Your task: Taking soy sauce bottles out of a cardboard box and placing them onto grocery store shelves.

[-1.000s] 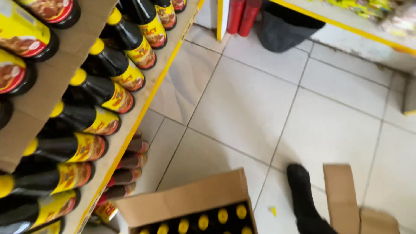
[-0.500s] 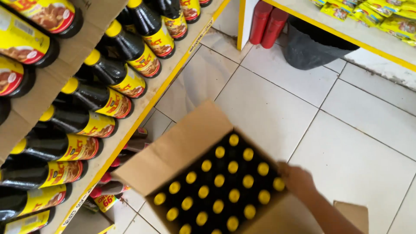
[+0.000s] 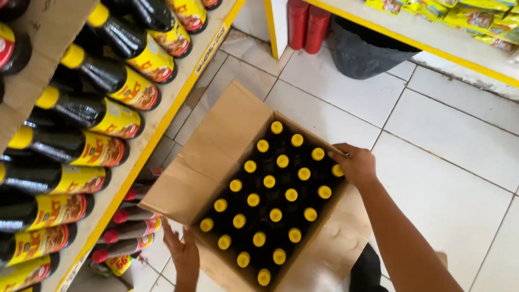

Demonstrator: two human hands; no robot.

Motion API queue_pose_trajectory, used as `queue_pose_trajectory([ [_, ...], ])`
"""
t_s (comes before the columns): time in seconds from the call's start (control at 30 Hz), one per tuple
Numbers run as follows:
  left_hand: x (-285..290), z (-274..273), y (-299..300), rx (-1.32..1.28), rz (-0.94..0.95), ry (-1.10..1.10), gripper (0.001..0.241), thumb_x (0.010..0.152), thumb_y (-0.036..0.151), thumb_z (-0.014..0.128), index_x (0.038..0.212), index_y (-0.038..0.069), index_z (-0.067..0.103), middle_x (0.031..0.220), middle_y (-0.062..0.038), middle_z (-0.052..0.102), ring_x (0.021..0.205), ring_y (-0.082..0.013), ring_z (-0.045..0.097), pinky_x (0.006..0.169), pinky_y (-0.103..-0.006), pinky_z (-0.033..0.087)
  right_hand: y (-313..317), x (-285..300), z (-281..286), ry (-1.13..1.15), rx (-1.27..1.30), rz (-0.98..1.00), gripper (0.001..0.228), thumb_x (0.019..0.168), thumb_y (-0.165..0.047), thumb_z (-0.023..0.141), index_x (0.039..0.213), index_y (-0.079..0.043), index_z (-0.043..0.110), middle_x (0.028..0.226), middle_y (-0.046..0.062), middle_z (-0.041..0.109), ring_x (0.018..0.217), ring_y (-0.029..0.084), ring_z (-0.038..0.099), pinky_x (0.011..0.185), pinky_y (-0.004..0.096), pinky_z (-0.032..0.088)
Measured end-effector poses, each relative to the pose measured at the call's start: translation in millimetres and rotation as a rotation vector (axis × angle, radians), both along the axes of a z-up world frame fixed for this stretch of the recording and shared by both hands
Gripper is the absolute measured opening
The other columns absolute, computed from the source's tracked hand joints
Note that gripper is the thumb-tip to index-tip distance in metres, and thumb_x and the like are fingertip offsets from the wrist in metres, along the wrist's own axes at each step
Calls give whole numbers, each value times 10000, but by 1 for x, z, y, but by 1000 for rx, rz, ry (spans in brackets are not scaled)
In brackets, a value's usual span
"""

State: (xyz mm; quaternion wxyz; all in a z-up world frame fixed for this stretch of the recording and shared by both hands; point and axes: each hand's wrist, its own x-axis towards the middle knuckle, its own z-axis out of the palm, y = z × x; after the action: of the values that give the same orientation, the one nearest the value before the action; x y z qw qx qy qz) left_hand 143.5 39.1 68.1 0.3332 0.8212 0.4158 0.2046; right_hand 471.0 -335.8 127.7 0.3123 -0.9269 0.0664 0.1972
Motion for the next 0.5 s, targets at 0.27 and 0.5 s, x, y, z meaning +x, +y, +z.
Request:
queue_pose_trajectory([
  [0.27,62,-22,17,-1077,361,-430,658,1014,531,422,1478,67,467,1448,-146,554,1247,-303,558,1059,-413,441,-4,-26,-1,-420,11,19,480,886,-428,769,1272,-153,700,1280,114,680,1197,306,619,1037,428,483],
  [0.5,71,-2,9,124,-2,-138,456,1048,192,573,1416,-31,422,1466,-237,494,1353,-408,483,1111,-480,412,3,-147,-61,-233,292,-433,943,844,-376,741,1567,-72,216,1539,198,402,1287,413,517,981,535,438],
])
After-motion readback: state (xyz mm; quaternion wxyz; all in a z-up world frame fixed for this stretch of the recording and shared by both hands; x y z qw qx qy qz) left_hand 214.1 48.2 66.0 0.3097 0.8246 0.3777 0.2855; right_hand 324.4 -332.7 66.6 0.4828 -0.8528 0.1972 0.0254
